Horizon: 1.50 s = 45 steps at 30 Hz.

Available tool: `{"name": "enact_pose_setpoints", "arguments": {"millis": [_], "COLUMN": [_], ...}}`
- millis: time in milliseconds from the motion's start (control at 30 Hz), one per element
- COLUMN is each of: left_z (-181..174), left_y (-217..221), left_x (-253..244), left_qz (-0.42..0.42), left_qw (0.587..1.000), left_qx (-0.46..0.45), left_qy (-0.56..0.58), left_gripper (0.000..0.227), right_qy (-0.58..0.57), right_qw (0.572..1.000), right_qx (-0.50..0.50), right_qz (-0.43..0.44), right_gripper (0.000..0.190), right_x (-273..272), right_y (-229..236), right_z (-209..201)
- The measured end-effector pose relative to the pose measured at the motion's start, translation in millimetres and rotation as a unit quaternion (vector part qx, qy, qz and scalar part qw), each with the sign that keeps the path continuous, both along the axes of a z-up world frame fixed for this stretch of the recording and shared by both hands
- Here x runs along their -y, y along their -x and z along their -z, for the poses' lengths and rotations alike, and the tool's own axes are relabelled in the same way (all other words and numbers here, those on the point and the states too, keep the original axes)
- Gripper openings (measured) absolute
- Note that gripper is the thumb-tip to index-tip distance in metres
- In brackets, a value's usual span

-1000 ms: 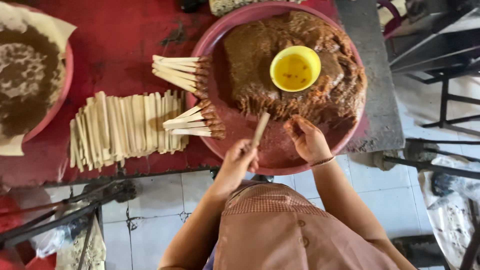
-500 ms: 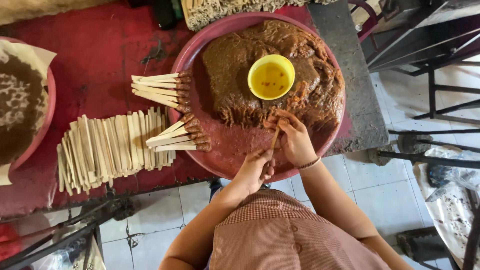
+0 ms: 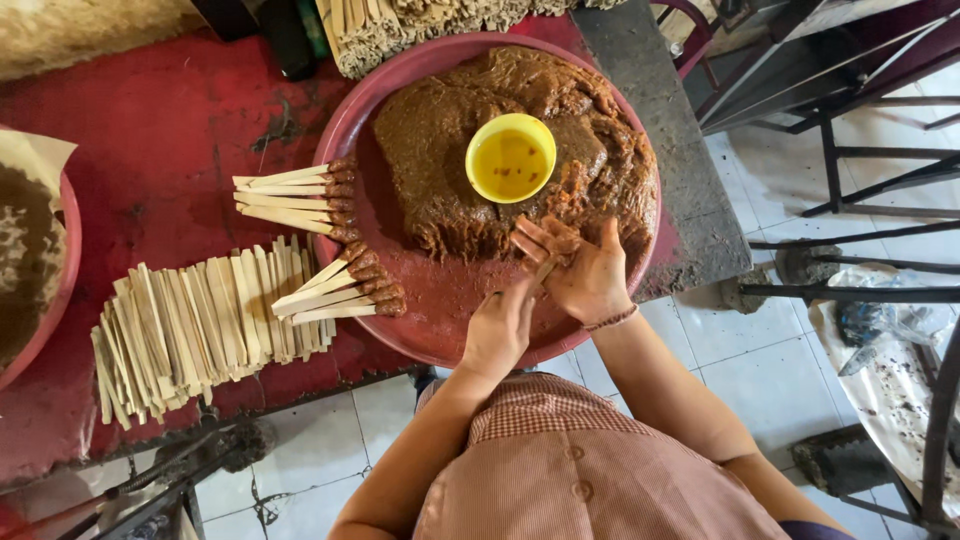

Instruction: The person repeatedly picks up flat wooden sticks, scoops a brown paste from a large tray, and coats each stick by hand. The coated sticks are placed in a growing pile on the table. A small yellow bowl containing liquid sits on the tray, and the person occasionally dips their fingers into it before handling the paste.

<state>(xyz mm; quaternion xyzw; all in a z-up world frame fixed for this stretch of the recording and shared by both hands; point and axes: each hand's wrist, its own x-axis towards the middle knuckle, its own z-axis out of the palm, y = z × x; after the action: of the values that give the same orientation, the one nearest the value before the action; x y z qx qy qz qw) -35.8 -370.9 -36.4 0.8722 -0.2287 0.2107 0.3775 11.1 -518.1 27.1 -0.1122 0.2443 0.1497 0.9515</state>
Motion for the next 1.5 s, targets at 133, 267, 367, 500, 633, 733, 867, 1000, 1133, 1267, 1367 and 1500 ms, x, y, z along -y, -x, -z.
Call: {"name": "enact_pose_setpoints", "arguments": {"millis": [133, 267, 367, 500, 633, 733, 867, 1000, 1133, 1267, 1367, 1500], "left_z": [21, -12, -7, -13, -19, -10, -25, -24, -48, -44, -40, -125], "left_y": [1, 6, 10, 10, 11, 20, 38, 51, 41, 23, 26, 17], "left_x": [8, 4, 2, -7, -25, -50, -112, -160, -183, -192, -206, -269], "left_qz": [-0.009, 0.037, 0.052, 0.053, 0.038, 0.007, -0.050, -0.127, -0.070, -0.050, -0.055, -0.165], "left_qw": [0.989, 0.989, 0.997, 0.994, 0.987, 0.995, 0.984, 0.951, 0.895, 0.853, 0.858, 0.868], "left_qx": [0.092, -0.093, -0.039, -0.060, -0.114, -0.087, -0.164, -0.223, -0.372, -0.447, -0.419, -0.403], "left_qy": [-0.112, 0.105, 0.028, 0.068, 0.111, 0.049, -0.057, -0.172, -0.234, -0.265, -0.292, -0.238], "left_gripper": [0.026, 0.034, 0.026, 0.025, 0.035, 0.033, 0.033, 0.027, 0.062, 0.057, 0.022, 0.016], "right_qy": [0.073, 0.056, 0.051, 0.046, 0.134, 0.365, 0.888, 0.946, 0.942, 0.923, 0.921, 0.909], "right_qw": [0.997, 0.998, 0.997, 0.998, 0.991, 0.930, 0.379, 0.094, 0.019, 0.117, 0.106, 0.250], "right_qx": [-0.007, -0.003, 0.040, -0.002, 0.005, 0.023, 0.254, 0.309, 0.324, 0.311, 0.244, 0.276], "right_qz": [-0.011, 0.032, 0.044, 0.052, 0.016, 0.022, 0.050, 0.024, -0.079, -0.192, -0.284, -0.186], "right_gripper": [0.101, 0.098, 0.107, 0.086, 0.037, 0.022, 0.013, 0.049, 0.026, 0.052, 0.020, 0.031], "right_x": [-2, -2, -7, -9, -7, 9, 61, 75, 88, 83, 74, 99], "right_y": [-9, -13, -13, -22, -26, -19, -43, -74, -71, -70, -56, -45], "right_z": [0, 12, 23, 40, 78, 94, 106, 66, 62, 55, 52, 50]}}
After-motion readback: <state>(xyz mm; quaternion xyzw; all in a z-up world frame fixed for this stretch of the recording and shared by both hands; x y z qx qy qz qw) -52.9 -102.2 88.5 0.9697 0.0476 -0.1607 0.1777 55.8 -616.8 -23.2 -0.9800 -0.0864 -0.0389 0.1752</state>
